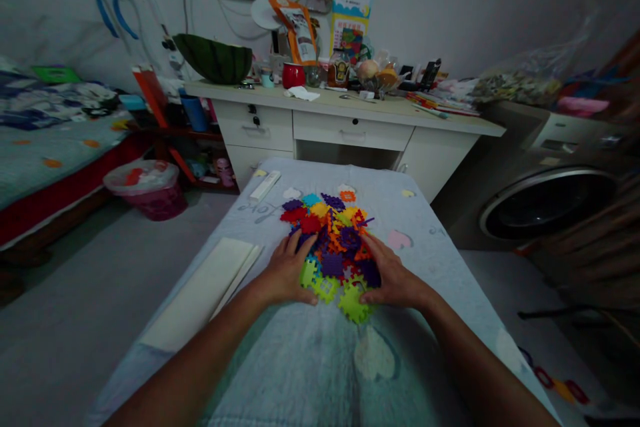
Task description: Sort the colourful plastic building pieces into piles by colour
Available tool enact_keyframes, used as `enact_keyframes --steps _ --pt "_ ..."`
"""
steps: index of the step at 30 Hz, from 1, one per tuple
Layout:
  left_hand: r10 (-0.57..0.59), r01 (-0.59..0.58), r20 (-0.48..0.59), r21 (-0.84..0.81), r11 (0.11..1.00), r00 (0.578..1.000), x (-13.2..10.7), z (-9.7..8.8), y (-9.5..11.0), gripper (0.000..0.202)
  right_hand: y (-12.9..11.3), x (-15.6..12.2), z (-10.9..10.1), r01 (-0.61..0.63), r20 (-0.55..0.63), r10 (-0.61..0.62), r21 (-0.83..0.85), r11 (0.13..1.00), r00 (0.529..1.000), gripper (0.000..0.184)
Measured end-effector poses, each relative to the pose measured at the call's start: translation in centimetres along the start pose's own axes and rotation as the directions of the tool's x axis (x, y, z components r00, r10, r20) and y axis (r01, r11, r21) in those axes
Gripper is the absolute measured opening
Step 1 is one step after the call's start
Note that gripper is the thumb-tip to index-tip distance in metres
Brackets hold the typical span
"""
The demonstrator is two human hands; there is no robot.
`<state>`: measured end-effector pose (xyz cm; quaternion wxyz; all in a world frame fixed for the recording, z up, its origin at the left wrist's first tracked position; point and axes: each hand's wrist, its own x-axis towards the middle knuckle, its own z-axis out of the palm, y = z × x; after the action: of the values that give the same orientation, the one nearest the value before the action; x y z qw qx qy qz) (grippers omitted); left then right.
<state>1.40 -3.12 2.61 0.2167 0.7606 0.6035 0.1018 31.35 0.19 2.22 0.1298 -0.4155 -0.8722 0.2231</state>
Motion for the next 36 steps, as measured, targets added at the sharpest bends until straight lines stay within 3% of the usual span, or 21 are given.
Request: enact_keyframes --steps 4,7,11,17,20,25,28,33,36 --pt "0.083 -0.097 -0.129 -0.106 0.99 0.988 0.8 0.7 0.3 0.113 -0.1 1.1 0.6 0.007 -0.126 -0.007 0.0 1.0 0.992 0.116" --pt "0.135 -0.196 -0.265 -0.221 0.955 0.955 1.5 1.4 0.4 0.088 0.2 1.6 1.4 -0.003 -0.257 0.011 0.033 0.999 0.966 0.1" --pt "0.108 -0.243 -0.386 -0.32 0.916 0.916 2.6 2.1 0.2 0.073 0.4 2.1 2.3 -0.04 -0.396 0.064 0.069 0.997 0.916 0.078" --pt "0.001 -0.254 -0.463 -0.484 0.837 0.887 4.6 2.1 0.9 0.063 -0.8 3.3 1.9 -0.051 -0.483 0.097 0.109 0.993 0.87 0.066" --pt "-0.091 -0.234 -0.49 -0.561 0.794 0.867 5.7 1.6 2.1 0.062 -1.8 4.3 1.6 -0.056 -0.5 0.116 0.135 0.989 0.858 0.064" --pt "-0.1 -0.22 -0.48 -0.566 0.795 0.871 7.4 -0.7 4.1 0.058 -2.7 6.3 0.5 -0.037 -0.51 0.152 0.228 0.973 0.847 0.068" --pt "-0.059 -0.232 -0.469 -0.538 0.81 0.881 8.4 -2.5 4.9 0.051 -3.0 7.1 0.2 -0.053 -0.469 0.229 0.358 0.932 0.853 0.069" --pt "-0.073 -0.147 -0.433 -0.454 0.879 0.899 10.5 -4.7 6.3 0.053 -3.7 7.9 0.5 -0.051 -0.326 0.344 0.656 0.753 0.881 0.065" --pt "-0.045 -0.129 -0.39 -0.408 0.904 0.92 11.9 -5.2 6.5 0.056 -3.3 7.8 0.2 -0.066 -0.298 0.298 0.598 0.799 0.907 0.056"
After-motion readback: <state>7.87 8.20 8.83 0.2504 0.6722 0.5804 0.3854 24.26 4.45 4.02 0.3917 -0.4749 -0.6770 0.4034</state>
